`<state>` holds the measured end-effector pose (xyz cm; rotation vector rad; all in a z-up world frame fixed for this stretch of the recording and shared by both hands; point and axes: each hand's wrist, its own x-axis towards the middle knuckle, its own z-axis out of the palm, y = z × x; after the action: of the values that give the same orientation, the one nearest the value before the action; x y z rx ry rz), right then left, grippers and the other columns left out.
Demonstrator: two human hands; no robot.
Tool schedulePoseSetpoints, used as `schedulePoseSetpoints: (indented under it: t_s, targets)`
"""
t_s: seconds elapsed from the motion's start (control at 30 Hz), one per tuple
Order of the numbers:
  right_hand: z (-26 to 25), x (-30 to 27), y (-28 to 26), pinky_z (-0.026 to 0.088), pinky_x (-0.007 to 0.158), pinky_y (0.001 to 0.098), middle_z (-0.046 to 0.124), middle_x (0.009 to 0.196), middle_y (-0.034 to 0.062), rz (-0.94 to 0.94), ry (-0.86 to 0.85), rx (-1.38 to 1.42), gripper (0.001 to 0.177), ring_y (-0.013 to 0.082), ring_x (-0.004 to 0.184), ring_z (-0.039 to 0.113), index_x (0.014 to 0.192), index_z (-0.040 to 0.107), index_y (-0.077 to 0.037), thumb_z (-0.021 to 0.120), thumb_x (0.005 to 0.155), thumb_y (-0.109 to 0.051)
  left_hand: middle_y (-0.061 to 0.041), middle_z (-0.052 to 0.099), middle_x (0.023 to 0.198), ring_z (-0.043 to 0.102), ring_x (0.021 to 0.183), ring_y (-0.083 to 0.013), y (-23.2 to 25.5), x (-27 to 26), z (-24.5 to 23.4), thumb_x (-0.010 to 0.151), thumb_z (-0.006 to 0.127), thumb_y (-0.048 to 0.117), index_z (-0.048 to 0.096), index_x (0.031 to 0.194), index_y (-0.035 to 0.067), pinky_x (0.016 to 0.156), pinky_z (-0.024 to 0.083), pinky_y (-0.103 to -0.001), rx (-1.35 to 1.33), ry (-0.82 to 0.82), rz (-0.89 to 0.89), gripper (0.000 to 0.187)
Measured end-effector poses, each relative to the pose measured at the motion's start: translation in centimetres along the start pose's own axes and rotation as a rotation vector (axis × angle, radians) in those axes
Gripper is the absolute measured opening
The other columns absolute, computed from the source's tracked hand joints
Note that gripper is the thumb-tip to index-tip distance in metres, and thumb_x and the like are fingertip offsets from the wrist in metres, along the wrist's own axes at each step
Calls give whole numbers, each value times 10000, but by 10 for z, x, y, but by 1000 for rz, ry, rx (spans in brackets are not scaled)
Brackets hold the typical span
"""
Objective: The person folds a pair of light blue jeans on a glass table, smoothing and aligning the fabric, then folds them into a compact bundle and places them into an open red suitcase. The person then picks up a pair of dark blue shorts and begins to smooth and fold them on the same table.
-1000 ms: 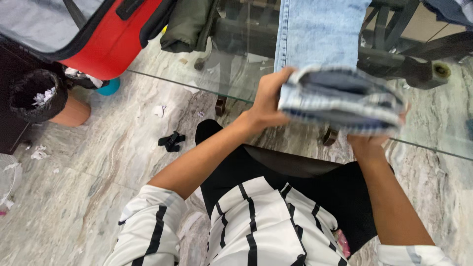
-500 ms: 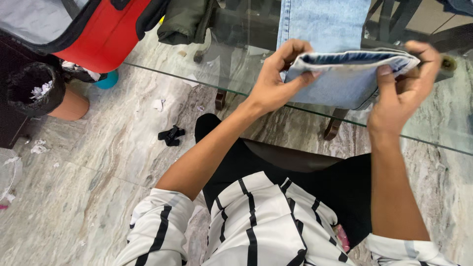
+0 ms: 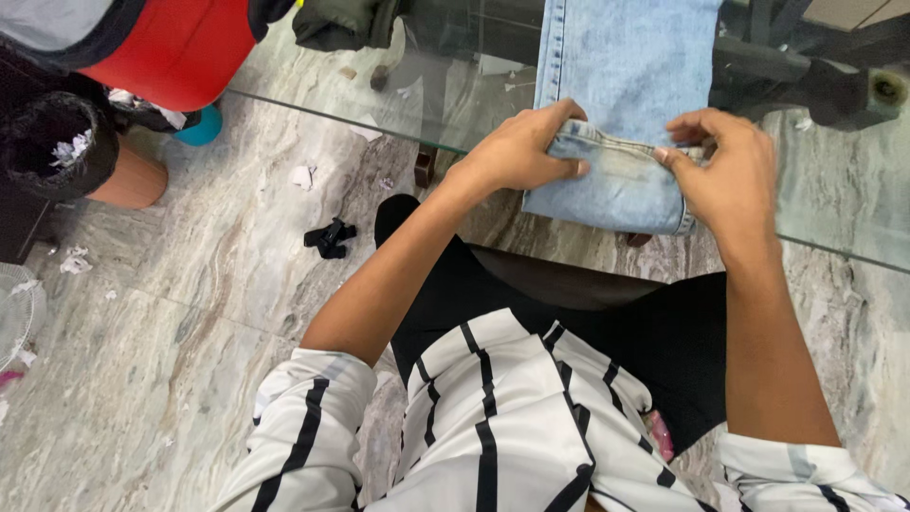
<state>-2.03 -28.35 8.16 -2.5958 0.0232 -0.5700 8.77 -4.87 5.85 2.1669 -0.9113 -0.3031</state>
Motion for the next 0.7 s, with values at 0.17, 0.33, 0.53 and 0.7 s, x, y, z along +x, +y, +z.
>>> schedulePoseSetpoints:
  t_s: [0.17,0.33,0.53,0.7]
  targets:
    - [5,39,18,497,973,413,735,1221,161,-65,-10,6,222,320,1131,666,1176,765,-47,737,1006,-187,-132,681,1338,648,1268,-325,-20,51,-3,935,725,473,598,1355,105,1068,520,-493,126,288,70,573]
    - [58,127,54,362,1207,490,566,1536,229,-384,-79,-174,437,408,1453,480,1398,658,-45,614,1099,-360,-185,330,1595,234,1495,-424,-36,121,14,965,527,607,357,1530,65,1076,151,-814,501,331,-170,802]
    - [102,165,76,121,1196,630,216,1690,124,-118,-331,-333,626,393,1545,155,1596,352,-258,361,1037,-538,-143,192,1688,83,1556,-418,-59,147,31,970,394,648,286,1595,92,1117,38,-820,544,236,-198,844]
    - [108,164,76,86,1198,662,178,1712,80,-91,-312,-386,631,370,1560,137,1603,316,-326,352,1018,-560,-134,167,1696,65,1562,-411,-65,151,25,950,392,663,282,1597,102,1101,33,-833,509,207,-192,864]
